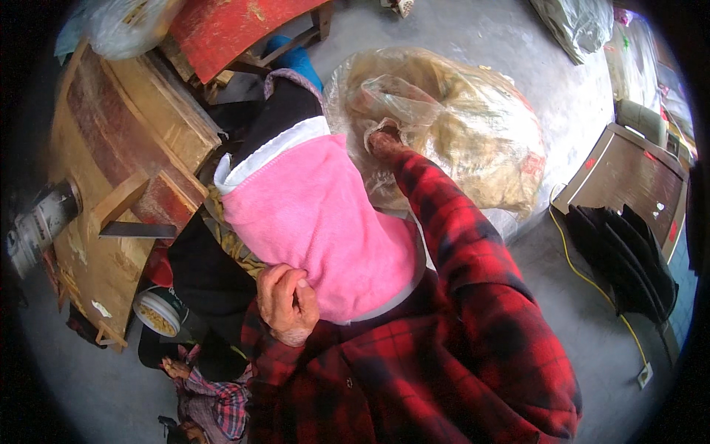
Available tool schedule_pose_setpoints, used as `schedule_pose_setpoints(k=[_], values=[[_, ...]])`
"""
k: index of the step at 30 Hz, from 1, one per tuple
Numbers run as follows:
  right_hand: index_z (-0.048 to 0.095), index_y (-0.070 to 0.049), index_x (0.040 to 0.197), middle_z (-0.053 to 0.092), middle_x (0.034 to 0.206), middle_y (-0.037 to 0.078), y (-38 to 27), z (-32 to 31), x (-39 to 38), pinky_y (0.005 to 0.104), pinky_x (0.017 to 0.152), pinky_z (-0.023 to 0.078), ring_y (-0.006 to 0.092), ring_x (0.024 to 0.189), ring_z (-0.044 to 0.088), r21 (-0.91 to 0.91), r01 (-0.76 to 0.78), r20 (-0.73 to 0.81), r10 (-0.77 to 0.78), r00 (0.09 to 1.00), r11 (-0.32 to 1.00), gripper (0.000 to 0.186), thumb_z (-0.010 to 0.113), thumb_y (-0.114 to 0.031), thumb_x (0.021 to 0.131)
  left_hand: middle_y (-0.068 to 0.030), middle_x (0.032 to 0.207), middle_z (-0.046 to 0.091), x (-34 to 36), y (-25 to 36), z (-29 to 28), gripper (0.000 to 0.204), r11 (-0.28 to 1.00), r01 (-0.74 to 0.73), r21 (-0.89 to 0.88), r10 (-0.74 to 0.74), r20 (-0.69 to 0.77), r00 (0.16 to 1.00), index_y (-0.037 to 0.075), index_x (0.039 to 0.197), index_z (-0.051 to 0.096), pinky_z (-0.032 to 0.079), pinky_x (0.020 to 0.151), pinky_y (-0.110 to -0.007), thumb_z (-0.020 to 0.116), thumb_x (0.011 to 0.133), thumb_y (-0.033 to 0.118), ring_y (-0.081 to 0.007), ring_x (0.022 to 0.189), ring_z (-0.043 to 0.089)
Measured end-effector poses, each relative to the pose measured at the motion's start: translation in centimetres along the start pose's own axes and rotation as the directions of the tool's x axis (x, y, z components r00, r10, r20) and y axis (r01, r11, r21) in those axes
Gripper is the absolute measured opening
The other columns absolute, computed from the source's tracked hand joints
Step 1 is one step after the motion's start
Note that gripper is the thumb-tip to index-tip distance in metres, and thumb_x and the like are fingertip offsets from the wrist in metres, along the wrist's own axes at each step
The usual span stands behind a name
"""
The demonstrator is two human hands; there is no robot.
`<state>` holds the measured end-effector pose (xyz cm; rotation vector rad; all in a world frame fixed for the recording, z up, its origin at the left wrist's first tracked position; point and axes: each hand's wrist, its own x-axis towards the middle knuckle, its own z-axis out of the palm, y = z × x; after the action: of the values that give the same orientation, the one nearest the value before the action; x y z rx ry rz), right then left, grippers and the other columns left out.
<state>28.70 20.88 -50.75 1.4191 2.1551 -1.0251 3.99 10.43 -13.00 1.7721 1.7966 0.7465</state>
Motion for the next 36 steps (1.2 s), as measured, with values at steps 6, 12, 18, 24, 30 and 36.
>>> schedule_pose_setpoints(k=[6, 12, 18, 24, 30, 36], values=[[0.062, -0.008, 0.078, 0.058, 0.075, 0.017, -1.5, 0.3, -2.0, 0.0412, 0.07, 0.046, 0.0332, 0.073, 0.057, 0.38, -0.116, -0.049, 0.145, 0.988, 0.918, 0.017, 0.052, -0.021, 0.076, -0.0136, 0.085, 0.054, 0.1, 0.1, -0.1, 0.017, 1.0, 0.009, 0.022, -0.008, -0.017, 1.0, 0.0, 0.09, 0.056, 0.044, 0.066, -0.038, 0.054, 0.073, -0.002, -0.03, 0.074, 0.052], [0.056, -0.004, 0.08, 0.059, 0.075, 0.02, -5.0, -3.9, -6.8, 0.0476, 0.064, 0.044, 0.0396, 0.073, 0.057, 0.353, 0.077, -0.327, 0.046, 0.944, 0.932, 0.026, 0.047, -0.028, 0.086, -0.0155, 0.087, 0.054, 0.2, 0.6, -0.2, 0.011, 0.999, 0.032, -0.002, -0.032, -0.007, 0.999, -0.003, 0.088, 0.055, 0.044, 0.071, -0.037, 0.051, 0.078, -0.001, -0.0304, 0.077, 0.053], [0.054, -0.001, 0.078, 0.053, 0.067, 0.02, -8.5, -10.6, -13.8, 0.046, 0.059, 0.042, 0.0386, 0.066, 0.054, 0.567, 0.182, -0.351, 0.036, 0.936, 0.804, 0.029, 0.05, -0.029, 0.087, -0.0153, 0.087, 0.055, 0.1, 0.6, -0.7, 0.015, 0.997, 0.017, -0.069, -0.017, 0.004, 1.0, -0.002, 0.092, 0.056, 0.044, 0.07, -0.038, 0.053, 0.077, -0.002, -0.0309, 0.079, 0.053], [0.052, -0.001, 0.073, 0.047, 0.061, 0.018, -12.1, -14.7, -19.1, 0.043, 0.053, 0.039, 0.0358, 0.057, 0.05, 0.366, 0.537, -0.737, -0.117, 0.666, 0.76, 0.021, 0.055, -0.017, 0.086, -0.0168, 0.093, 0.056, -0.3, 1.1, -1.3, 0.02, 0.996, -0.03, -0.082, 0.031, 0.011, 0.999, -0.003, 0.098, 0.055, 0.045, 0.073, -0.038, 0.053, 0.079, -0.002, -0.0311, 0.084, 0.055], [0.047, 0.0, 0.077, 0.046, 0.062, 0.017, -17.0, -22.3, -27.1, 0.042, 0.051, 0.041, 0.0333, 0.056, 0.052, 0.328, 0.702, -0.532, -0.491, 0.69, 0.632, 0.017, 0.054, -0.013, 0.085, -0.0186, 0.104, 0.056, -0.1, 5.0, -3.2, 0.027, 0.991, -0.124, -0.045, 0.116, -0.145, 0.983, -0.004, 0.106, 0.054, 0.044, 0.082, -0.042, 0.056, 0.08, 0.002, -0.0316, 0.092, 0.056], [0.044, 0.002, 0.077, 0.047, 0.061, 0.013, -22.8, -25.7, -33.1, 0.0404, 0.048, 0.04, 0.0304, 0.054, 0.052, 0.333, 0.858, -0.393, -0.769, 0.504, 0.392, 0.018, 0.052, -0.012, 0.086, -0.0118, 0.075, 0.058, -1.2, 6.7, -6.4, 0.021, 0.857, -0.502, -0.116, 0.515, 0.188, 0.836, -0.001, 0.092, 0.056, 0.047, 0.06, -0.037, 0.065, 0.074, 0.007, -0.0274, 0.065, 0.059]])
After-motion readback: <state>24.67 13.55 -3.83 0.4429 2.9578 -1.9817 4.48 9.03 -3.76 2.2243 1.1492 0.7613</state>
